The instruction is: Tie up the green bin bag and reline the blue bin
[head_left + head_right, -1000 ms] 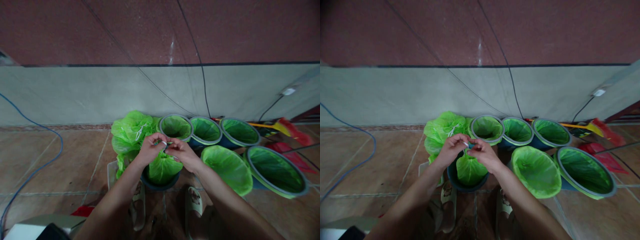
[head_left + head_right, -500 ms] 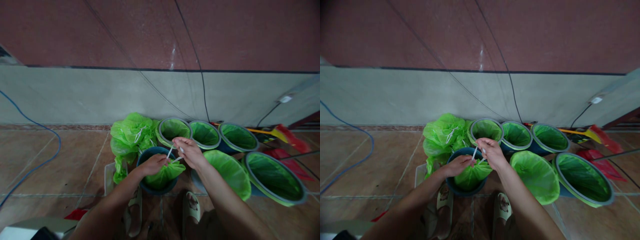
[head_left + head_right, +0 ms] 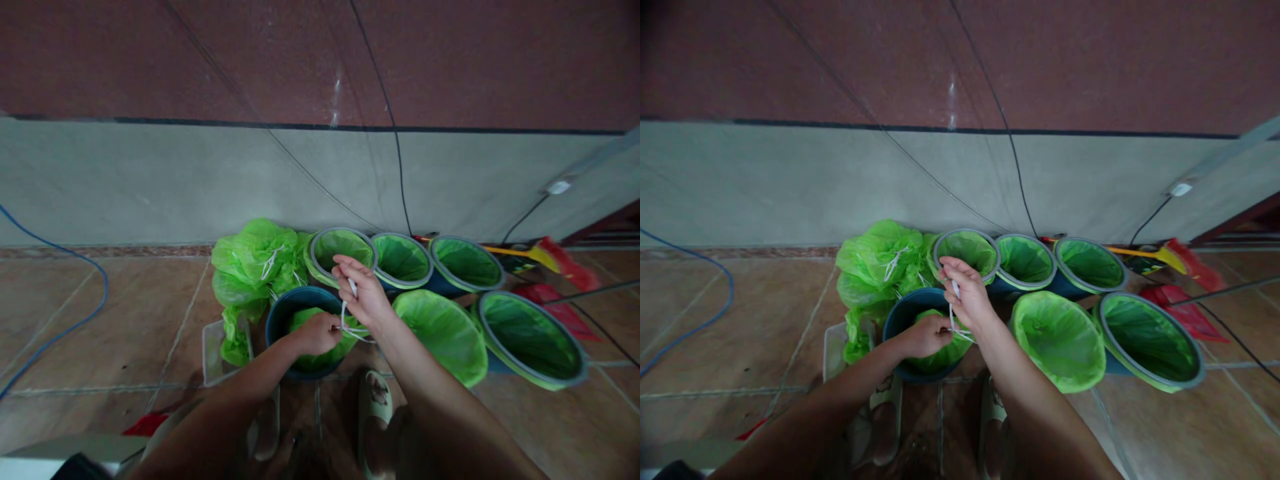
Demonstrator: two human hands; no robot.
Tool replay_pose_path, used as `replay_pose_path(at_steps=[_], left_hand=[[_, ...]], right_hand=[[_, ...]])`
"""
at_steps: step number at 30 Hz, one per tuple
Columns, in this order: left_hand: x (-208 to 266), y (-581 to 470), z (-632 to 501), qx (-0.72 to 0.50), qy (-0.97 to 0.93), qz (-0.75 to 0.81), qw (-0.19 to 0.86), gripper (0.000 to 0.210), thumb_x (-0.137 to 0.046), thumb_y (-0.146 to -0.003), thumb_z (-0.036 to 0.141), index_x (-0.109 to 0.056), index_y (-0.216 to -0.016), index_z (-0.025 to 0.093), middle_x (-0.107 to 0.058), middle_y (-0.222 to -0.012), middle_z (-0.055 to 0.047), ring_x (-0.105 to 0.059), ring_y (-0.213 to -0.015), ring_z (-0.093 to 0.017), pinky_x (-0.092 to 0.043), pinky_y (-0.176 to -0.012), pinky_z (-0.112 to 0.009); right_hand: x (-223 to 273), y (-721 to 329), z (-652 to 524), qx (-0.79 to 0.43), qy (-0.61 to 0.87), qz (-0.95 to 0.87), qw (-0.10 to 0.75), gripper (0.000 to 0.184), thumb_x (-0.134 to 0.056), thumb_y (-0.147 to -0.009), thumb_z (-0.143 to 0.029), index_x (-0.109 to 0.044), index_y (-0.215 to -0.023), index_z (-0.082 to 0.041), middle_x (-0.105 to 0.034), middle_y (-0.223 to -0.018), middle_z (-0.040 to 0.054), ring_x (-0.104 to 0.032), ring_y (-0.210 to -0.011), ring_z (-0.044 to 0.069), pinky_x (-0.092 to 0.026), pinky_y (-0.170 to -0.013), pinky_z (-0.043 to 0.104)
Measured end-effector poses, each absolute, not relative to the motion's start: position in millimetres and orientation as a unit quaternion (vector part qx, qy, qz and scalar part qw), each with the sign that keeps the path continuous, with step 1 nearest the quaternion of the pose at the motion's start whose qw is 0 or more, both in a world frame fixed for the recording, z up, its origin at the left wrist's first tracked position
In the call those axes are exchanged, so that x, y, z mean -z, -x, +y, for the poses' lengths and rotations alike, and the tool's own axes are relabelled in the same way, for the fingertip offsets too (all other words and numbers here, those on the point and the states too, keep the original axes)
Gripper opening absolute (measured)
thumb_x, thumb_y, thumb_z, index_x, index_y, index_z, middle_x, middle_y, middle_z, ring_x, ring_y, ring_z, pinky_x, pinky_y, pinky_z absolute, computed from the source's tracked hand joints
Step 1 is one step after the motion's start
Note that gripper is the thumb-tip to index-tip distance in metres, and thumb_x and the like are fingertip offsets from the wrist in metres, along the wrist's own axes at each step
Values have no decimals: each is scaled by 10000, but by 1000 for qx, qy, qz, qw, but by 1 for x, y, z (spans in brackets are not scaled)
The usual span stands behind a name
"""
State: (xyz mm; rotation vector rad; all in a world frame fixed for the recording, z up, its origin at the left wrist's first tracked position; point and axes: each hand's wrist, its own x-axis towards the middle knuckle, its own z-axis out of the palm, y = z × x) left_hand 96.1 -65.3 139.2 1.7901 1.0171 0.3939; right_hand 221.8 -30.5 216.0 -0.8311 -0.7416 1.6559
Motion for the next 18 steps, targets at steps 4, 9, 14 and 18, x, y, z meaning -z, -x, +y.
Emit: replay_pose_path(at_steps=[4,9,14,18], left_hand=[[-139,-92,-61,-155,-732,453,485,307,-524,-859,307,-699,-653,160,-542,-520,19,-436,-516,-111,-311,-556,-237],[-134,-79,-44,-210,-621,550,518,362,-517,-849,327,-617,-548,153,-506,-490,20,-430,-500,-105,-303,-549,-243],[-137,-67,-37,-239,-558,610,509,343,-541,-814,325,-624,-526,157,-396,-420,48,-325,-430,-87,-238,-492,-253],[-139,-58,-35,-279,-545,595,520,170,-639,-723,271,-711,-661,131,-551,-513,20,-426,-486,-96,-313,-520,-237]], right_hand=[[-195,-231,-19,-603,466,-373,530,384,-670,-798,-503,-626,-1064,-229,-665,-870,8,-546,-617,94,-422,-534,215],[-170,-240,-34,-415,593,-643,252,357,-602,-879,-413,-621,-1147,-180,-704,-1031,99,-646,-975,216,-460,-858,327],[-172,-233,-53,-270,556,-786,23,232,-471,-946,-219,-686,-998,-148,-731,-923,129,-678,-892,240,-424,-775,310],[-183,-230,-56,-272,496,-824,2,304,-434,-959,-204,-701,-818,-169,-716,-802,83,-648,-767,190,-393,-700,276]])
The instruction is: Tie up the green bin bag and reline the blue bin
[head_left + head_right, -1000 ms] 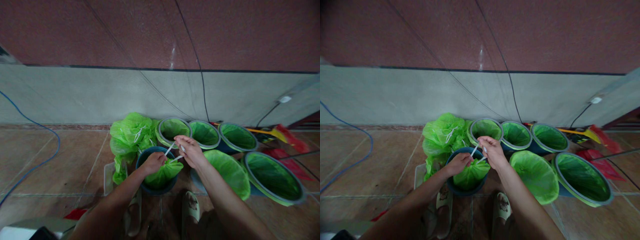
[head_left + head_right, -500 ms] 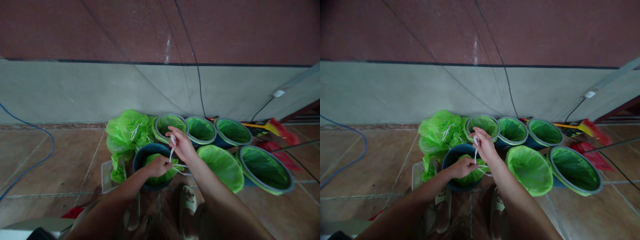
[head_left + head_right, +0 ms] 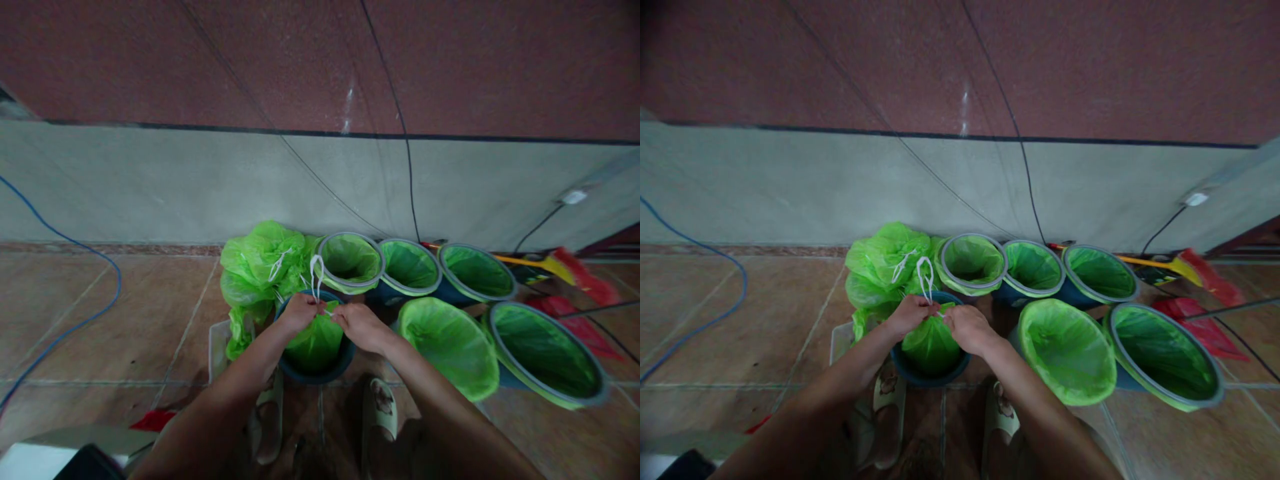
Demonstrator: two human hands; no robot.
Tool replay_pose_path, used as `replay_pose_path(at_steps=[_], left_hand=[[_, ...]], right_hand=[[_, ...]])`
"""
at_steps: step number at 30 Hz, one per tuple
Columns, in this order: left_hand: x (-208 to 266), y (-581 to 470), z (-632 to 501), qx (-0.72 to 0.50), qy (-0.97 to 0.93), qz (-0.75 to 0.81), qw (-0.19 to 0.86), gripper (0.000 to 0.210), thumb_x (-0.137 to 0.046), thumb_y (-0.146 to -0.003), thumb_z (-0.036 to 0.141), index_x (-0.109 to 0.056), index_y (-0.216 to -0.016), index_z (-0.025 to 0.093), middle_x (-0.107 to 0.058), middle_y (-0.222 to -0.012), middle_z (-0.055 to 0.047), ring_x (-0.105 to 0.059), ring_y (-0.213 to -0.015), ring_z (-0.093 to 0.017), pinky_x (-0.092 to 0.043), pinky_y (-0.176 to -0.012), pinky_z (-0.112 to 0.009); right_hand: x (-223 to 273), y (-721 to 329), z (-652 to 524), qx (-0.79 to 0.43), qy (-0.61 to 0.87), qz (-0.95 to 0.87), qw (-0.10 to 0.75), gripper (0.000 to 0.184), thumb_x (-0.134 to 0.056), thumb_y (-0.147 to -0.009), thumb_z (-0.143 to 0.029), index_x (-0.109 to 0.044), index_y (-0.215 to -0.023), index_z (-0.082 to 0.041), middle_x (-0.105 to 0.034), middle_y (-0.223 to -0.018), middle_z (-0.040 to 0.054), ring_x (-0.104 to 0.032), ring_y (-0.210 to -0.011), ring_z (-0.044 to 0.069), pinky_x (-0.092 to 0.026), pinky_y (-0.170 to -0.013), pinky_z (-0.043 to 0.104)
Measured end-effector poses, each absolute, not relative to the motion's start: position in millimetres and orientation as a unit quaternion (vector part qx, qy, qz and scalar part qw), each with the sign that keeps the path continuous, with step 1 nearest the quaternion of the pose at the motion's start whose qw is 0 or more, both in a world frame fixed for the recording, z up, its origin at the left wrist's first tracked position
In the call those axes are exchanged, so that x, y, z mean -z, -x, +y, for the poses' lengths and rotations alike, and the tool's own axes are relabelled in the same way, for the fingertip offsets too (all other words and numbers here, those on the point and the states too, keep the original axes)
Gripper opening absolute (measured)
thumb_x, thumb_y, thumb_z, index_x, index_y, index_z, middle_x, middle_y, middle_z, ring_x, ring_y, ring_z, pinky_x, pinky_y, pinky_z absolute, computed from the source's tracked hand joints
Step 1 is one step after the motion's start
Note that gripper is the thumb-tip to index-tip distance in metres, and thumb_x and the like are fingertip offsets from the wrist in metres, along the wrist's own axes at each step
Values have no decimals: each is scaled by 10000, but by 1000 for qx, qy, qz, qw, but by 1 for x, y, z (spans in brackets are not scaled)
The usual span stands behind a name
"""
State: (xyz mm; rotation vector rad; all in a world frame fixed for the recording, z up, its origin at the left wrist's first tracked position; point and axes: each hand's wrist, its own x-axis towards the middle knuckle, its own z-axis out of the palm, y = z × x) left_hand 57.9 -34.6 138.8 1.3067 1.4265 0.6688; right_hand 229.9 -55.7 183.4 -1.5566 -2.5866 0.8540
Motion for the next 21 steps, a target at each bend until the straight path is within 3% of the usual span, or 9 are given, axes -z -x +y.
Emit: replay_pose_path(at_steps=[3,6,9,11,16,21], left_hand=[[-145,-50,-33,-244,-626,555,491,123,-665,-705,237,-731,-728,136,-638,-607,5,-530,-572,-120,-398,-593,-239],[-157,-45,-33,-193,-755,494,385,141,-597,-785,200,-735,-796,173,-696,-696,1,-606,-674,-143,-465,-758,-278],[-169,-45,-37,-184,-836,440,272,240,-527,-818,94,-717,-896,217,-734,-798,15,-655,-778,-149,-390,-1037,-385],[-174,-45,-40,-189,-865,414,211,266,-507,-834,67,-697,-924,230,-741,-844,16,-670,-827,-152,-315,-1117,-427],[-176,-44,-43,-224,-887,393,89,236,-506,-886,92,-694,-959,215,-742,-867,-20,-675,-833,-168,-359,-1080,-424],[-172,-46,-47,-306,-866,389,65,223,-516,-940,181,-726,-1000,227,-729,-1089,-60,-660,-966,-175,-423,-996,-386]], right_hand=[[-185,-234,-56,-341,442,-829,-1,279,-513,-909,-202,-669,-679,-181,-660,-660,29,-586,-649,154,-371,-638,256],[-180,-241,-50,-351,477,-797,121,219,-553,-893,-274,-688,-746,-183,-657,-681,21,-578,-658,157,-389,-642,256],[-169,-242,-40,-368,472,-756,264,187,-648,-831,-347,-710,-917,-192,-695,-815,31,-617,-783,186,-440,-715,266],[-162,-238,-34,-413,441,-735,308,234,-678,-802,-353,-708,-982,-207,-707,-877,34,-631,-860,208,-466,-779,287],[-157,-226,-31,-543,401,-660,330,227,-554,-866,-316,-705,-980,-190,-720,-922,47,-646,-906,210,-480,-895,361],[-171,-227,-36,-622,384,-603,319,203,-609,-804,-296,-700,-947,-184,-717,-907,16,-636,-891,180,-469,-906,350]])
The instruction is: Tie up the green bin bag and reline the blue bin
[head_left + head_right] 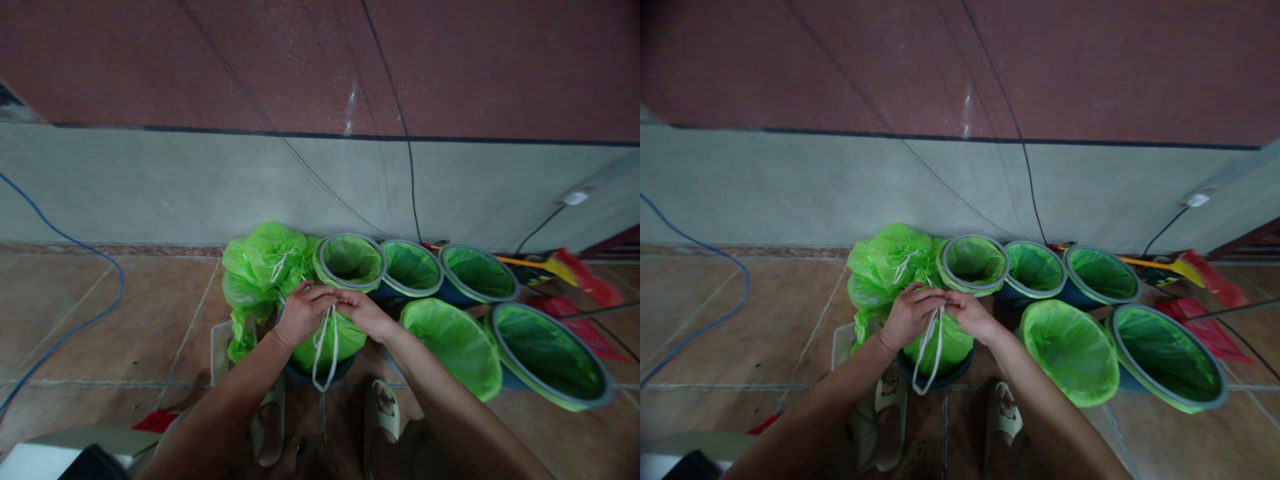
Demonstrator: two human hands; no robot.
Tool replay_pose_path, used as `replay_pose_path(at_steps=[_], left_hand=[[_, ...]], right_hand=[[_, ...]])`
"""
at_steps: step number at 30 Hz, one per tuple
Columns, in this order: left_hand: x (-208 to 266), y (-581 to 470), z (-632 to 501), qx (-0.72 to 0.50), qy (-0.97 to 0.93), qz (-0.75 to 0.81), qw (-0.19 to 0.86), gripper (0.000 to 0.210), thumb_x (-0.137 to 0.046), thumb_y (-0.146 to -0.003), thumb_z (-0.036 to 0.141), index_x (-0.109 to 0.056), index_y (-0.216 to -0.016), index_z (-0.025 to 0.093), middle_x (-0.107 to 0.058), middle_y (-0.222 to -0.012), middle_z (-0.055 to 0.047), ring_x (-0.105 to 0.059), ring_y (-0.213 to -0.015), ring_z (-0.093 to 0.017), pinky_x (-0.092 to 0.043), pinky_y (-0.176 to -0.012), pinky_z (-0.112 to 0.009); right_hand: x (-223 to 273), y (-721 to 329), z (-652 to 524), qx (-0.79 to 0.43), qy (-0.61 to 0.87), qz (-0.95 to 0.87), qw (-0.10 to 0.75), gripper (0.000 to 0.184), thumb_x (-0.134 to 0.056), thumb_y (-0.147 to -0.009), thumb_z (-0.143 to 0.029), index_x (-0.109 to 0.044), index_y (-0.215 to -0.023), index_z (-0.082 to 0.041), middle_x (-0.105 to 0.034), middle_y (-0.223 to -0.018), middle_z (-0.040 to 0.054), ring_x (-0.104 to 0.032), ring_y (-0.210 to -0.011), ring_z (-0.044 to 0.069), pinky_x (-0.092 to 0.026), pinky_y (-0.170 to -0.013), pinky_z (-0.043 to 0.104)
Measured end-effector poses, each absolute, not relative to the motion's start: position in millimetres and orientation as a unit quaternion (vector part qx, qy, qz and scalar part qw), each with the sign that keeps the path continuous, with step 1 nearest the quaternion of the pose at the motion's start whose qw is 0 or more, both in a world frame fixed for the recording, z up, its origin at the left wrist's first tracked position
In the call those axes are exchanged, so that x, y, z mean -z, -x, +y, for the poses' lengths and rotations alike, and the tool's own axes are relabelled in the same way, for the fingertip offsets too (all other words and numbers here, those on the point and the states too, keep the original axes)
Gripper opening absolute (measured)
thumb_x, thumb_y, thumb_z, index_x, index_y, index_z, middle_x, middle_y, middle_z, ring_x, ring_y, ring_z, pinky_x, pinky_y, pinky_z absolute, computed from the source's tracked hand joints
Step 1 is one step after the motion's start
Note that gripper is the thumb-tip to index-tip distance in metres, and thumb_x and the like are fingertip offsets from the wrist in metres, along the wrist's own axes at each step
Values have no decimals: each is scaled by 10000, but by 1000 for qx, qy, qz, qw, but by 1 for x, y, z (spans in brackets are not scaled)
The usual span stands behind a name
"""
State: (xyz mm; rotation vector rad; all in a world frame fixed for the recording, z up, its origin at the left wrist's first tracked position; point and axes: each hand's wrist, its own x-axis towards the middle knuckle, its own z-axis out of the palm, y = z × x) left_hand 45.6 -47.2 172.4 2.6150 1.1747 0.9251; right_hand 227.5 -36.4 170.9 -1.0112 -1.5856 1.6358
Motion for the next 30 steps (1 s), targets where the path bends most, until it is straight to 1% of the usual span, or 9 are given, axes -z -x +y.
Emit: replay_pose_path(at_steps=[3,6,9,12,15,17,22,27,30], left_hand=[[-170,-48,-49,-343,-846,404,58,232,-525,-950,231,-748,-1010,243,-718,-1075,-64,-644,-962,-181,-454,-942,-372],[-169,-49,-48,-353,-830,426,76,236,-530,-947,247,-758,-1007,247,-718,-1020,-63,-632,-940,-185,-470,-887,-344],[-170,-48,-48,-323,-815,466,115,237,-525,-941,235,-754,-999,235,-721,-992,-62,-633,-909,-184,-463,-870,-326],[-172,-44,-48,-244,-787,546,153,221,-525,-908,199,-745,-889,202,-712,-885,-70,-632,-830,-196,-451,-811,-315],[-169,-38,-47,-190,-729,623,210,179,-546,-855,181,-703,-771,179,-677,-765,-59,-609,-734,-185,-425,-722,-287],[-165,-36,-44,-211,-694,639,255,160,-569,-832,196,-667,-707,177,-645,-696,-42,-589,-703,-173,-408,-697,-271],[-163,-42,-37,-302,-620,615,382,252,-549,-798,210,-542,-547,182,-497,-531,21,-473,-554,-118,-343,-586,-251],[-173,-51,-40,-358,-516,557,543,269,-533,-795,333,-609,-602,162,-404,-428,50,-383,-436,-87,-301,-493,-243],[-177,-53,-42,-378,-492,523,584,306,-576,-782,419,-596,-626,157,-434,-455,53,-387,-436,-71,-293,-476,-226]], right_hand=[[-173,-229,-37,-641,397,-583,302,194,-629,-779,-312,-707,-892,-175,-711,-844,4,-628,-836,171,-473,-869,334],[-171,-230,-35,-583,446,-606,309,198,-585,-815,-323,-710,-860,-176,-698,-799,10,-617,-780,168,-478,-818,321],[-169,-233,-32,-409,508,-700,292,216,-509,-876,-259,-711,-866,-184,-695,-878,48,-618,-826,183,-465,-823,314],[-168,-239,-32,-216,579,-762,194,258,-454,-903,-170,-707,-855,-188,-681,-927,92,-612,-905,204,-440,-866,308],[-167,-244,-33,-146,611,-770,108,283,-427,-903,-123,-694,-821,-174,-672,-913,120,-605,-941,217,-429,-882,303],[-167,-246,-34,-170,593,-778,116,264,-436,-903,-135,-689,-831,-168,-675,-934,115,-604,-947,215,-429,-891,308],[-163,-245,-31,-338,521,-744,247,239,-470,-919,-305,-671,-861,-189,-678,-892,51,-601,-849,186,-450,-818,311],[-164,-241,-29,-475,490,-650,334,378,-482,-909,-520,-630,-774,-200,-637,-766,17,-569,-748,161,-445,-714,280],[-173,-239,-33,-488,474,-648,341,463,-495,-897,-576,-536,-621,-208,-521,-631,-11,-493,-635,138,-409,-644,271]])
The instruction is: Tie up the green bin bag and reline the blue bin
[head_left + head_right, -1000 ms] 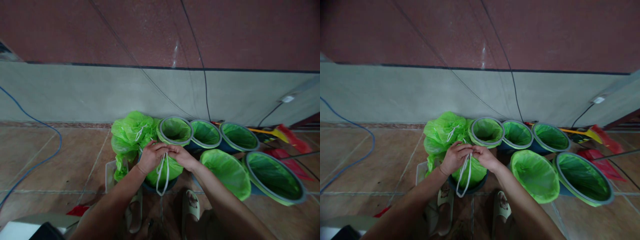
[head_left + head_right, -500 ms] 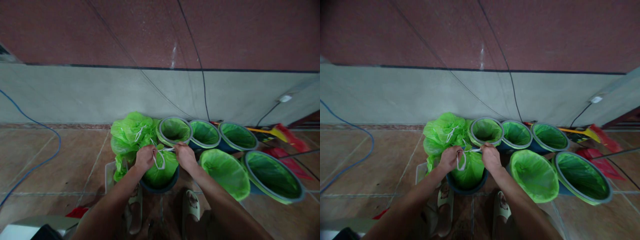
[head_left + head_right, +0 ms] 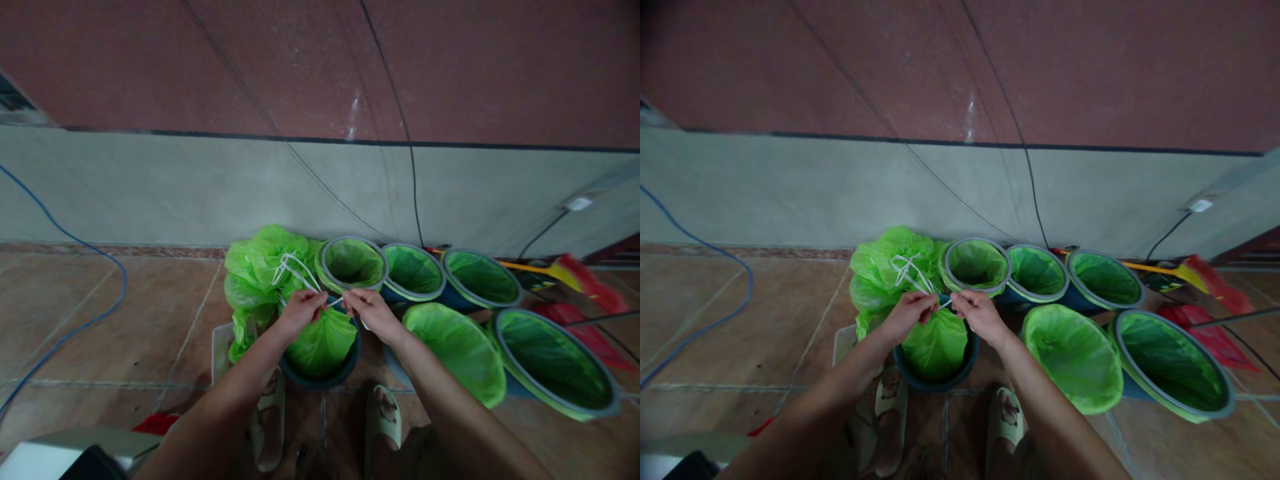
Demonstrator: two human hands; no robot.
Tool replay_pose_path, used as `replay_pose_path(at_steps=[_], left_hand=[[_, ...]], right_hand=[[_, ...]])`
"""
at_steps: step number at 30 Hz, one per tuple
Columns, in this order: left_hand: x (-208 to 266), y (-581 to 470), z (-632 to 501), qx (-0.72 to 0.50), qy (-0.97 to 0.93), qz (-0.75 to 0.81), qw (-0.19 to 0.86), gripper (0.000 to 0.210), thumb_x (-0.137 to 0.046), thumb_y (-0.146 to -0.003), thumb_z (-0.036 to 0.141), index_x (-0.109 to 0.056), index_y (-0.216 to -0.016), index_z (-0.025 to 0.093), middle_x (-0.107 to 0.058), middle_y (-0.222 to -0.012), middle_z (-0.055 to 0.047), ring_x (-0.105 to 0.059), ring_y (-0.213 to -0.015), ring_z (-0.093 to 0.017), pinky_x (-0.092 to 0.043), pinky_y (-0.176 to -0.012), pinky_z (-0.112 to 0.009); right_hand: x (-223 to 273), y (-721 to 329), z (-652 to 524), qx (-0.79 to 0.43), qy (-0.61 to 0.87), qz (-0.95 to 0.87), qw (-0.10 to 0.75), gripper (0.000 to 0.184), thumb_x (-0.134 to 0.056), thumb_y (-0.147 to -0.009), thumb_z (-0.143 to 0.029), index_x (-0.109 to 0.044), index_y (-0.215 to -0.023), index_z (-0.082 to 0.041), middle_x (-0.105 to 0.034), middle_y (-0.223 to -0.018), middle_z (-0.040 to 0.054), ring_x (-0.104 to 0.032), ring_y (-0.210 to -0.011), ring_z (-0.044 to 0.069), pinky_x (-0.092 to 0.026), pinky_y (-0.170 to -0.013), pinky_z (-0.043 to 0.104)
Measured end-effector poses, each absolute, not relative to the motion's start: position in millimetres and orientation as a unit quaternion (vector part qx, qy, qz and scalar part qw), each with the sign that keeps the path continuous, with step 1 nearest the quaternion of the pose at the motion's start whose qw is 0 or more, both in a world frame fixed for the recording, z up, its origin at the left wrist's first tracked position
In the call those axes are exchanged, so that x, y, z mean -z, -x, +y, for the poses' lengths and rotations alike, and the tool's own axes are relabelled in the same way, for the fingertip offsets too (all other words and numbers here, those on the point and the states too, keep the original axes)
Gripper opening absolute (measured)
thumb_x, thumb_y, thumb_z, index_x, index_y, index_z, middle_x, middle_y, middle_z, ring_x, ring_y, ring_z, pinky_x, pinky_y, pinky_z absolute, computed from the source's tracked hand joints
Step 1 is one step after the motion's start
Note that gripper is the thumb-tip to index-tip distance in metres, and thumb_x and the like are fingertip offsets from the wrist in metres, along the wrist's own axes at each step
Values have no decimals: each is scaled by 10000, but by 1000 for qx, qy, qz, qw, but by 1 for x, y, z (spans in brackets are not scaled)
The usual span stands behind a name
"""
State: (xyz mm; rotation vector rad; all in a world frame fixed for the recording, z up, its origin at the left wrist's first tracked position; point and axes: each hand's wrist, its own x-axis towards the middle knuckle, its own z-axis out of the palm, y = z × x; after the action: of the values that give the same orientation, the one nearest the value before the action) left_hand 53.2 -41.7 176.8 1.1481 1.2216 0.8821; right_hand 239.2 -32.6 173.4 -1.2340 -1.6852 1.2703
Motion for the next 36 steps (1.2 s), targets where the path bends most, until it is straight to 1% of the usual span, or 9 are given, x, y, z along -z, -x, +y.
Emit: replay_pose_path(at_steps=[2,4,7,12,18,24,29,32,36], left_hand=[[-176,-54,-42,-370,-505,499,600,239,-658,-707,384,-611,-692,151,-485,-521,56,-416,-472,-67,-317,-495,-217],[-174,-56,-43,-344,-541,468,608,202,-700,-643,302,-632,-746,142,-518,-585,55,-441,-526,-69,-346,-532,-212],[-171,-58,-46,-319,-610,436,579,153,-668,-698,279,-630,-708,131,-533,-622,39,-444,-584,-74,-360,-574,-209],[-171,-59,-48,-334,-631,451,536,251,-576,-844,377,-608,-743,149,-537,-622,33,-461,-560,-83,-375,-538,-207],[-173,-60,-47,-362,-491,494,619,176,-666,-767,320,-621,-757,149,-604,-608,27,-519,-521,-86,-426,-536,-218],[-170,-59,-46,-379,-338,555,659,110,-735,-627,176,-673,-705,130,-639,-580,6,-552,-534,-91,-409,-554,-221],[-168,-57,-43,-389,-433,574,576,54,-698,-604,104,-682,-648,132,-655,-618,-2,-555,-585,-103,-441,-639,-249],[-168,-56,-43,-334,-572,585,467,56,-648,-677,129,-699,-660,147,-687,-668,-21,-595,-647,-137,-455,-691,-270],[-165,-55,-44,-323,-650,558,403,163,-549,-763,119,-706,-743,161,-706,-729,-19,-621,-676,-138,-466,-675,-245]], right_hand=[[-182,-237,-36,-454,453,-687,342,503,-509,-900,-564,-462,-547,-209,-467,-622,-14,-472,-639,135,-396,-655,277],[-189,-234,-40,-414,432,-722,347,513,-533,-899,-542,-450,-526,-200,-520,-734,15,-519,-734,146,-406,-710,287],[-193,-230,-45,-408,426,-733,338,468,-557,-890,-539,-531,-583,-186,-595,-979,69,-580,-886,168,-429,-755,291],[-183,-227,-46,-559,469,-615,297,458,-470,-888,-670,-558,-856,-222,-526,-623,-47,-502,-499,112,-377,-469,237],[-171,-226,-40,-584,487,-538,364,489,-574,-801,-703,-566,-850,-216,-581,-643,-35,-569,-540,121,-463,-499,246],[-177,-224,-45,-642,458,-540,295,370,-699,-743,-532,-569,-837,-199,-628,-647,-32,-579,-532,109,-468,-505,236],[-178,-226,-47,-656,467,-553,211,248,-690,-706,-355,-565,-847,-195,-663,-654,-29,-543,-478,91,-425,-468,214],[-172,-228,-45,-636,488,-569,184,185,-658,-706,-295,-571,-836,-196,-662,-644,-31,-491,-444,79,-352,-429,198],[-163,-234,-40,-581,492,-624,175,124,-642,-736,-282,-602,-795,-182,-656,-600,-17,-475,-483,85,-329,-482,211]])
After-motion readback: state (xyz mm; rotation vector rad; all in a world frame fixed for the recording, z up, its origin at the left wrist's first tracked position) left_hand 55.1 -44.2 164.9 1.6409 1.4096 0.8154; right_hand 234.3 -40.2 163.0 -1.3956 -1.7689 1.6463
